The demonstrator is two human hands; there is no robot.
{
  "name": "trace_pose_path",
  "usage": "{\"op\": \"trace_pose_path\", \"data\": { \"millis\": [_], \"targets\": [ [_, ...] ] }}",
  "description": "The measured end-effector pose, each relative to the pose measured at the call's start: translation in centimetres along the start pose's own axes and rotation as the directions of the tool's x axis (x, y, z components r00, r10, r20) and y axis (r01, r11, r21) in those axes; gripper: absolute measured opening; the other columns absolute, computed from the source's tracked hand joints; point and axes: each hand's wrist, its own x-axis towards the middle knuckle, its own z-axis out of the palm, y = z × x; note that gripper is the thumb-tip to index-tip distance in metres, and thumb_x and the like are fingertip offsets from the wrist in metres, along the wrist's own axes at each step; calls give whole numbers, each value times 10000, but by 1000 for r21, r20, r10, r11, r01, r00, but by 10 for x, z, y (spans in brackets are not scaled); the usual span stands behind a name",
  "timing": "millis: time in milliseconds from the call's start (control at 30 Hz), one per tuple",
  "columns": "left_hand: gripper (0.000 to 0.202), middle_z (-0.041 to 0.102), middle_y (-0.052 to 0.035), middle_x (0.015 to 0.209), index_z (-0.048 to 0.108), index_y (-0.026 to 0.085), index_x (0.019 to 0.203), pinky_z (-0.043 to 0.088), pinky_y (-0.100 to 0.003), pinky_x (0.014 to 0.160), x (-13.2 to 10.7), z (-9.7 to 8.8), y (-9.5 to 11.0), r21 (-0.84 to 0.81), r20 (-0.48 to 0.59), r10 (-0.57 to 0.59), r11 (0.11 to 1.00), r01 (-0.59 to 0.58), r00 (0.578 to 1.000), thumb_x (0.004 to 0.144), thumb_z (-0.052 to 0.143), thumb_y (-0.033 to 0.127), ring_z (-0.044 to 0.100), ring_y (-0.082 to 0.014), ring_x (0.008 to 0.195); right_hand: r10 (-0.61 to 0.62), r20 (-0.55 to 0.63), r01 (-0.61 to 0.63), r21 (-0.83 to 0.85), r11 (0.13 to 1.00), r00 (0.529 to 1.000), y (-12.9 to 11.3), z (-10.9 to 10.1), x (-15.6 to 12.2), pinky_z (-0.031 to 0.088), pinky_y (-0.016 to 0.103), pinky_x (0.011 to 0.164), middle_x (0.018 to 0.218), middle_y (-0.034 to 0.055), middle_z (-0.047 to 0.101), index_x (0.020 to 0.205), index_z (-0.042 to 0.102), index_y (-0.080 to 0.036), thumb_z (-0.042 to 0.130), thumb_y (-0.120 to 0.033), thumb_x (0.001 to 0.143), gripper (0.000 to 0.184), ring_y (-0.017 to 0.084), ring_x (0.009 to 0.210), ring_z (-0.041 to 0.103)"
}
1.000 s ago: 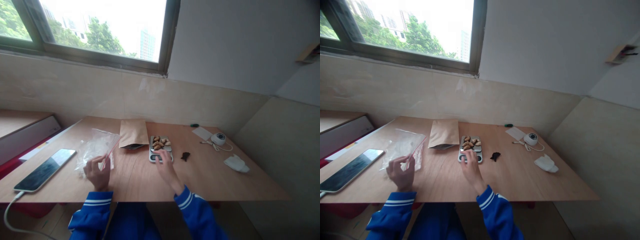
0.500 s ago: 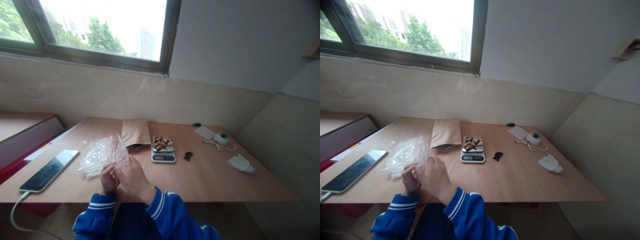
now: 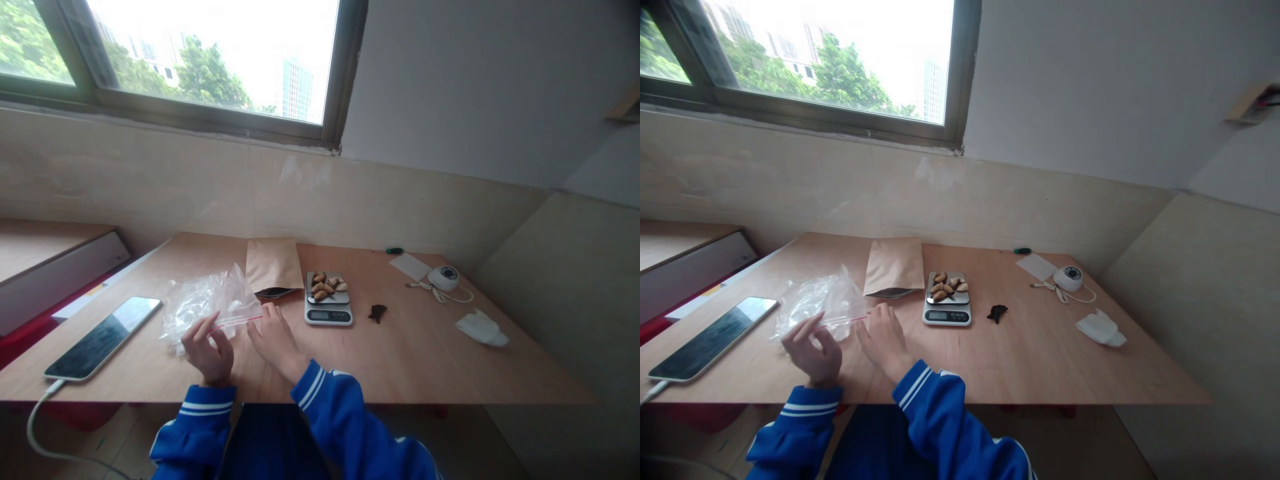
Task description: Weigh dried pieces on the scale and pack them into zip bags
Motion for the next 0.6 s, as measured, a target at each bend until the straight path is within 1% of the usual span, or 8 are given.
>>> {"op": "trace_pose_path", "data": {
  "millis": [67, 167, 233, 300, 367, 467, 533, 600],
  "targets": [
    [260, 584, -108, 971, 618, 163, 1087, 438, -381, 837, 3, 0, 1, 39, -12, -31, 999, 31, 999, 867, 481, 185, 547, -211, 925, 6, 17, -5, -64, 998, 1000, 12, 11, 10, 464, 372, 934, 1130, 180, 591, 1133, 562, -50, 496, -225, 899, 300, 234, 1088, 524],
    [307, 562, -95, 982, 655, 217, 1102, 410, -388, 826, 7, -1, 3, 107, -5, -53, 993, 54, 999, 879, 448, 173, 519, -202, 881, 12, 41, -5, -179, 984, 999, 28, 26, 26, 417, 383, 1002, 1262, 234, 535, 1211, 521, 10, 489, -188, 885, 383, 265, 1211, 459],
    [354, 551, -94, 1056, 659, 264, 1127, 358, -454, 892, 9, -1, 5, 170, 34, -125, 978, 117, 992, 884, 424, 158, 507, -214, 899, 34, 74, -14, -257, 966, 997, 34, 32, 35, 405, 386, 1007, 1232, 238, 560, 1184, 541, 12, 479, -188, 890, 361, 268, 1186, 482],
    [395, 527, -103, 1170, 651, 290, 1145, 285, -540, 947, 10, 2, 6, 230, 106, -222, 954, 193, 969, 876, 407, 136, 495, -256, 982, 58, 108, -21, -317, 948, 993, 39, 35, 40, 398, 392, 1005, 1148, 218, 608, 1130, 575, -10, 473, -200, 897, 317, 264, 1118, 527],
    [408, 483, -133, 1272, 634, 258, 1174, 267, -596, 942, 11, 5, 5, 280, 203, -290, 932, 229, 935, 845, 429, 132, 455, -322, 1092, 67, 131, -17, -350, 937, 989, 42, 36, 42, 400, 397, 993, 1084, 188, 636, 1105, 585, -33, 477, -211, 899, 293, 261, 1058, 558],
    [430, 438, -190, 1343, 599, 164, 1215, 309, -602, 898, 10, 10, 3, 342, 324, -314, 918, 199, 892, 803, 475, 166, 416, -386, 1155, 59, 138, -4, -367, 930, 989, 47, 35, 43, 433, 377, 928, 1046, 148, 646, 1078, 591, -80, 472, -171, 894, 237, 243, 995, 581],
    [433, 456, -187, 1349, 589, 154, 1226, 319, -578, 896, 11, 12, 5, 368, 357, -292, 917, 154, 887, 813, 463, 177, 442, -375, 1140, 43, 137, 13, -382, 924, 990, 50, 34, 46, 441, 359, 889, 1041, 131, 647, 1063, 594, -108, 444, -117, 896, 225, 227, 982, 583],
    [421, 489, -166, 1337, 595, 171, 1223, 326, -540, 902, 12, 12, 8, 368, 372, -262, 922, 117, 891, 829, 447, 174, 476, -347, 1114, 25, 129, 29, -397, 917, 991, 54, 33, 51, 440, 352, 870, 1046, 132, 648, 1071, 592, -114, 408, -78, 905, 251, 221, 989, 581]
  ]
}}
